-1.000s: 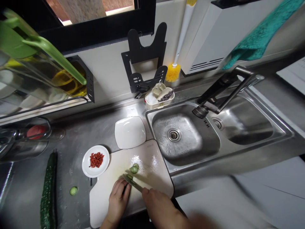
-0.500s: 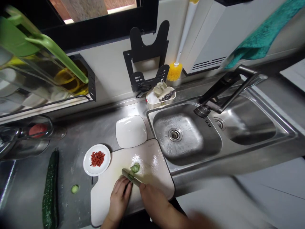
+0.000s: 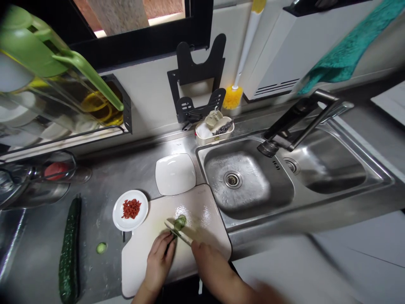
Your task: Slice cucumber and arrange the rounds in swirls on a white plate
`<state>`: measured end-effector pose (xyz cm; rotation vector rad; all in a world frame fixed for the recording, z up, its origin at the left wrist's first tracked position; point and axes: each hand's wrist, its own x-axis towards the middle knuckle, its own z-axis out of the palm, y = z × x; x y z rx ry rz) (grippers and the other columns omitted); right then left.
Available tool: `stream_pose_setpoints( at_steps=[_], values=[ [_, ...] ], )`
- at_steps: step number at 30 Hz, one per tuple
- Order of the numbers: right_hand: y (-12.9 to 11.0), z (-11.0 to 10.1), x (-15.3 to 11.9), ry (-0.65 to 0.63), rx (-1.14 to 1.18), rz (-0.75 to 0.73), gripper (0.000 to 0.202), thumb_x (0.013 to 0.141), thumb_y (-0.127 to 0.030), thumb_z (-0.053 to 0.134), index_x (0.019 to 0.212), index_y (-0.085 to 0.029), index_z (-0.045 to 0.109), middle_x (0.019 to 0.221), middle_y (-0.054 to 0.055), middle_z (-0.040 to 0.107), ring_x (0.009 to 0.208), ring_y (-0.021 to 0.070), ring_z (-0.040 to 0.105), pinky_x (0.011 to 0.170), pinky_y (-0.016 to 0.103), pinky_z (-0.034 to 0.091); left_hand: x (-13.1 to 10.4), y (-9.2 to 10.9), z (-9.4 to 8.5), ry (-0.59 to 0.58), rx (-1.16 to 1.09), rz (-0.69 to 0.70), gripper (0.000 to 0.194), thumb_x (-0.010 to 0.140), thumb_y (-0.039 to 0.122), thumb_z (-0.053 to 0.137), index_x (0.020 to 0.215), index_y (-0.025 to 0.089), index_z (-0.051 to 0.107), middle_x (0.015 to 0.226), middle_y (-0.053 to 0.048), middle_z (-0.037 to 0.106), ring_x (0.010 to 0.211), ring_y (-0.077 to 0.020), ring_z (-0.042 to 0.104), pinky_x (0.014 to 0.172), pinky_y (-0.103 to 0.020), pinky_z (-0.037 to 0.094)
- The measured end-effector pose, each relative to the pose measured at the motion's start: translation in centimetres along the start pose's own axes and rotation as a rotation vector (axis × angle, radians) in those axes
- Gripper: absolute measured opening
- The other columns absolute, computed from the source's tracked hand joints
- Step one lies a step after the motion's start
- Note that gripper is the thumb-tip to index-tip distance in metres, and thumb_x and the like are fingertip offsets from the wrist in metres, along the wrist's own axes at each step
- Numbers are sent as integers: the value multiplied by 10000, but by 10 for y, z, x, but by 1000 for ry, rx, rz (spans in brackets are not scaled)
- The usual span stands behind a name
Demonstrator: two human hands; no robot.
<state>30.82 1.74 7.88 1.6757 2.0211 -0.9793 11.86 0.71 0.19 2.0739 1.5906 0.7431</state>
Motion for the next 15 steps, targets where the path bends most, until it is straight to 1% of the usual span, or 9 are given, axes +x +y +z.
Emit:
stream_pose_setpoints(
  at_steps=[3, 7, 12, 15],
  values=[
    [-1, -8, -12, 4, 5, -19, 438, 750, 46, 321, 1001, -170, 607, 845, 79, 683, 744, 219, 659, 595, 269, 454, 0, 1, 0, 6, 17, -2, 199, 880, 163, 478, 1014, 182, 624, 1011, -75, 673, 1001, -184, 627, 917, -360, 526],
    [2, -9, -23, -10, 0, -49, 467, 731, 79, 330, 1023, -167, 600, 863, 68, 684, 748, 202, 653, 599, 248, 435, -2, -2, 2, 16, 28, -4, 175, 876, 178, 486, 980, 179, 627, 1001, -70, 677, 986, -185, 634, 909, -363, 531],
    [4, -11, -28, -65, -19, -37, 495, 723, 98, 348, 1065, -168, 589, 919, 71, 684, 790, 203, 654, 596, 236, 404, -5, -5, 4, 6, 37, -10, 180, 879, 183, 482, 996, 173, 619, 1032, -77, 672, 1027, -190, 620, 930, -378, 520],
    [4, -11, -29, -61, -31, -30, 505, 722, 106, 347, 1071, -166, 590, 896, 65, 686, 775, 192, 653, 574, 226, 384, -5, -5, 3, -4, 39, -10, 177, 880, 186, 482, 988, 175, 622, 1033, -78, 672, 1038, -194, 616, 935, -383, 516]
  ],
)
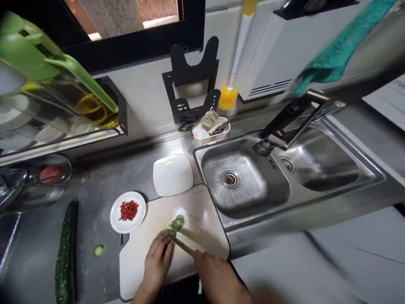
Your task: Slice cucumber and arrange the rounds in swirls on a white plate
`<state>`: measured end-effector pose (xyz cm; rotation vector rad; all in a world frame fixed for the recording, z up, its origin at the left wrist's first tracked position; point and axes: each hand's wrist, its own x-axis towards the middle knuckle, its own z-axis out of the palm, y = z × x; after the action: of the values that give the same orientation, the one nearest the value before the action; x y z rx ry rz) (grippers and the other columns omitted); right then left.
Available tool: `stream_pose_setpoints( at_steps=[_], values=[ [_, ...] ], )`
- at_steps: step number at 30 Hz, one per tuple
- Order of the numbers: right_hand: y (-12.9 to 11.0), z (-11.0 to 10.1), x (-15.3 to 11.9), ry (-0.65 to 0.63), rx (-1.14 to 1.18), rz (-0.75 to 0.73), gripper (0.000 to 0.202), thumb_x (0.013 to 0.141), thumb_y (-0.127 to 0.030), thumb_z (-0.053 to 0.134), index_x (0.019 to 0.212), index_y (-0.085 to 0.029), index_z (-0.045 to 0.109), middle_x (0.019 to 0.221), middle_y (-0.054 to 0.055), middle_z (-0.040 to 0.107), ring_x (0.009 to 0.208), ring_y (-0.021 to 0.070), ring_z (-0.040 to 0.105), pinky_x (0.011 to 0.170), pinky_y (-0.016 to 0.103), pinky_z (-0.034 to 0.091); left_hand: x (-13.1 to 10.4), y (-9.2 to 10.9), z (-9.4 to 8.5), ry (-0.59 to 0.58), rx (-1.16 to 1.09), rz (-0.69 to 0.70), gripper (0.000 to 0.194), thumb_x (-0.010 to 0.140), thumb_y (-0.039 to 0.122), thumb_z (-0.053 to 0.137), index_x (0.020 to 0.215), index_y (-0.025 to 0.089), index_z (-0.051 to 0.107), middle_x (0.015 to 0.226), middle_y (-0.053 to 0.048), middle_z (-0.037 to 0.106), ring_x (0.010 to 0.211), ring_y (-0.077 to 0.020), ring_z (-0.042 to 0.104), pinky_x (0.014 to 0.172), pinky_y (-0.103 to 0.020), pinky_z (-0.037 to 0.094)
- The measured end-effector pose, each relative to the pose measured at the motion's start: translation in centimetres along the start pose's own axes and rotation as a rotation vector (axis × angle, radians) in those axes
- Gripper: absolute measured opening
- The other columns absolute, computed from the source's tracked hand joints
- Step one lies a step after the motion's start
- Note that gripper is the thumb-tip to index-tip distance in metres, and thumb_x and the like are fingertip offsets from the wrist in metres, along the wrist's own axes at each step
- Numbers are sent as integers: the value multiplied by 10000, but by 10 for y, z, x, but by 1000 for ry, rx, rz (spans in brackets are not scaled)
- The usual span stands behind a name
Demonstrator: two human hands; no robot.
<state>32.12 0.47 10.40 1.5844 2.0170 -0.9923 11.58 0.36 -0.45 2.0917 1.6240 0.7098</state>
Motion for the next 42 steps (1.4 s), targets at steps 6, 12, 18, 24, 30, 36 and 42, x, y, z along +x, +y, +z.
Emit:
stream_pose_setpoints(
  at_steps=[6, 12, 18, 24, 30, 36, 42],
  values=[
    [0, 4, 0, 26, -9, -8, 481, 726, 103, 361, 1052, -164, 593, 855, 56, 683, 745, 189, 649, 543, 226, 361, 2, 2, -2, 8, -18, 0, 175, 883, 196, 476, 967, 179, 629, 1019, -77, 674, 1016, -196, 626, 930, -382, 521],
    [-2, -3, -1, 34, 27, -9, 461, 724, 101, 368, 1021, -167, 598, 839, 53, 680, 739, 185, 659, 543, 221, 373, 2, 2, -1, -2, -35, -1, 178, 878, 183, 474, 967, 184, 629, 1003, -71, 674, 1004, -193, 627, 919, -373, 524],
    [0, 1, 4, 35, 10, -29, 424, 731, 84, 365, 991, -160, 595, 830, 58, 684, 728, 189, 661, 548, 221, 402, 1, -1, -1, -16, -32, 1, 175, 879, 183, 473, 967, 183, 625, 1009, -72, 671, 1009, -196, 622, 927, -378, 515],
    [1, 3, 8, 59, -19, -67, 400, 731, 76, 366, 960, -169, 583, 777, 44, 667, 696, 183, 654, 533, 220, 386, 0, -1, 0, -16, -21, -4, 170, 882, 176, 470, 965, 179, 619, 1002, -70, 672, 1007, -191, 620, 940, -381, 505],
    [2, 12, 13, 116, -8, -104, 335, 745, 59, 369, 903, -164, 562, 726, 29, 630, 694, 169, 634, 557, 222, 377, 1, 0, 0, -5, -14, -8, 162, 884, 198, 474, 938, 185, 625, 977, -66, 670, 994, -194, 622, 919, -374, 517],
    [-3, 11, 17, 79, -86, -86, 350, 742, 66, 381, 924, -171, 564, 764, 41, 656, 680, 189, 636, 549, 239, 384, 4, 4, -3, -12, -27, -13, 174, 889, 197, 464, 941, 199, 630, 973, -56, 675, 982, -189, 624, 908, -368, 522],
    [-12, -8, 22, 1, -25, -58, 362, 768, 63, 348, 940, -149, 586, 789, 71, 678, 718, 205, 661, 546, 241, 406, 2, 2, -3, -29, -17, -5, 178, 883, 183, 471, 975, 188, 623, 996, -58, 679, 1004, -192, 619, 923, -373, 511]
  ],
)
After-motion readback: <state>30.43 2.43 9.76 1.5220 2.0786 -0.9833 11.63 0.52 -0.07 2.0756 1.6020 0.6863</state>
